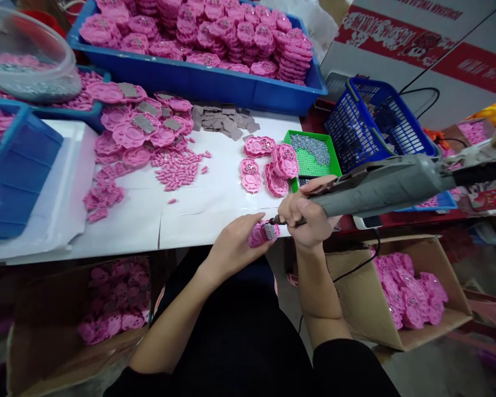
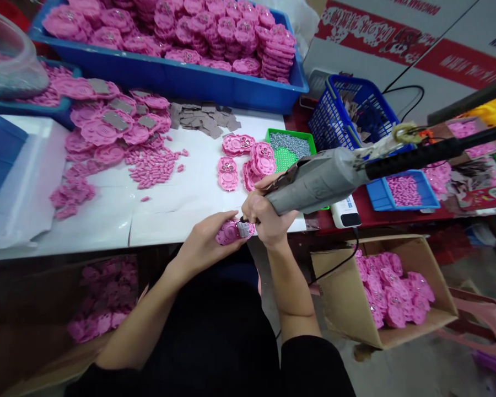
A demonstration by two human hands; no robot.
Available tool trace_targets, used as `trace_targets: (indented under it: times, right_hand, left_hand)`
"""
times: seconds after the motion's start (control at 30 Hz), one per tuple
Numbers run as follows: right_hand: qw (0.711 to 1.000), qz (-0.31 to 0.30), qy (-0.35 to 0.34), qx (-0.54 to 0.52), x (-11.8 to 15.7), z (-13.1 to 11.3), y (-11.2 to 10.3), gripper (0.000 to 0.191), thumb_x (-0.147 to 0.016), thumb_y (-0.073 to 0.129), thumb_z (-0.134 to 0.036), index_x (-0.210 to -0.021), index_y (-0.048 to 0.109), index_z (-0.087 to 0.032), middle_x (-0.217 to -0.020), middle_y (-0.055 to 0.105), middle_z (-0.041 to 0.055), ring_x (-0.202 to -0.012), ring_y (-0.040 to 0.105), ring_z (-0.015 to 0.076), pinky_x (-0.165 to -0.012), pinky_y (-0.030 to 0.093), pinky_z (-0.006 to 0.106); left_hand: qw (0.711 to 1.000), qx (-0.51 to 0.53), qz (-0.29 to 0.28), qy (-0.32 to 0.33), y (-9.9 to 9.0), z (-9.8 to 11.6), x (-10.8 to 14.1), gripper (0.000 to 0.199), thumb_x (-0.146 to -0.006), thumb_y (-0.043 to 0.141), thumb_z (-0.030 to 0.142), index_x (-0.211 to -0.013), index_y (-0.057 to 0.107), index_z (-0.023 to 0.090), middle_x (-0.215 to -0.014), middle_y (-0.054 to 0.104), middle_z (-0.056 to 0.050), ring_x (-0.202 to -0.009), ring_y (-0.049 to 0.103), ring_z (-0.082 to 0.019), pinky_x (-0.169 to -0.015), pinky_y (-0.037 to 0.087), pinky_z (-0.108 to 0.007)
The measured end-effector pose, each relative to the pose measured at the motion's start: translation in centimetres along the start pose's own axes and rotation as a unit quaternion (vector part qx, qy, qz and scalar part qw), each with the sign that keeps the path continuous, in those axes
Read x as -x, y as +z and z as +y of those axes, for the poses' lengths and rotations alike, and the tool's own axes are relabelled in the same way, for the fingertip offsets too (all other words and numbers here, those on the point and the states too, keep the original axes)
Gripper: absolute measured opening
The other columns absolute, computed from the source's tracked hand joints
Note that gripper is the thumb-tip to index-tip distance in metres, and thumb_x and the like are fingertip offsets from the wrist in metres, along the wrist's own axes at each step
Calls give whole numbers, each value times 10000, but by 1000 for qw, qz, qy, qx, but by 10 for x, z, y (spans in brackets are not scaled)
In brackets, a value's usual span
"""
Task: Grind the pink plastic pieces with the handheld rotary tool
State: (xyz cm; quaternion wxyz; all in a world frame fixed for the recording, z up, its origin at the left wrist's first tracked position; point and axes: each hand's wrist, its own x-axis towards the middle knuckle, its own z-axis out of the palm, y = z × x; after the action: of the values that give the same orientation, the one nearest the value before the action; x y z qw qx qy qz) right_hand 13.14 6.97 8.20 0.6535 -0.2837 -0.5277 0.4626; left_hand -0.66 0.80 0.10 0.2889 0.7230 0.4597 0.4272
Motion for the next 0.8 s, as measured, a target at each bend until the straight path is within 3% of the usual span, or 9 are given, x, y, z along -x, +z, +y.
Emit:
trace_targets:
  times: [0.43, 0.8]
  right_hand:
    - [999, -3, 31, -2, 0, -3, 2, 203, -841, 695, -298, -905, 508, -250, -472, 388, -126, -319, 294, 67, -371, 338, 238]
    - [1000, 1, 10, -19, -4, -9, 1, 203, -826, 723, -309, -912, 547, -256, -450, 382, -131, -301, 269, 66, -336, 324, 243]
  left_hand:
    - [1000, -2, -10, 25, -4, -3, 0, 540, -902, 828, 300, -1375, 588, 198, -1224, 777, -114, -1096, 775, -269, -944, 640, -384]
    - [1000, 0, -4, 21, -3, -4, 1, 529, -919, 824, 347, -1371, 597, 193, -1260, 772, -127, -1136, 771, -276, -989, 641, -402]
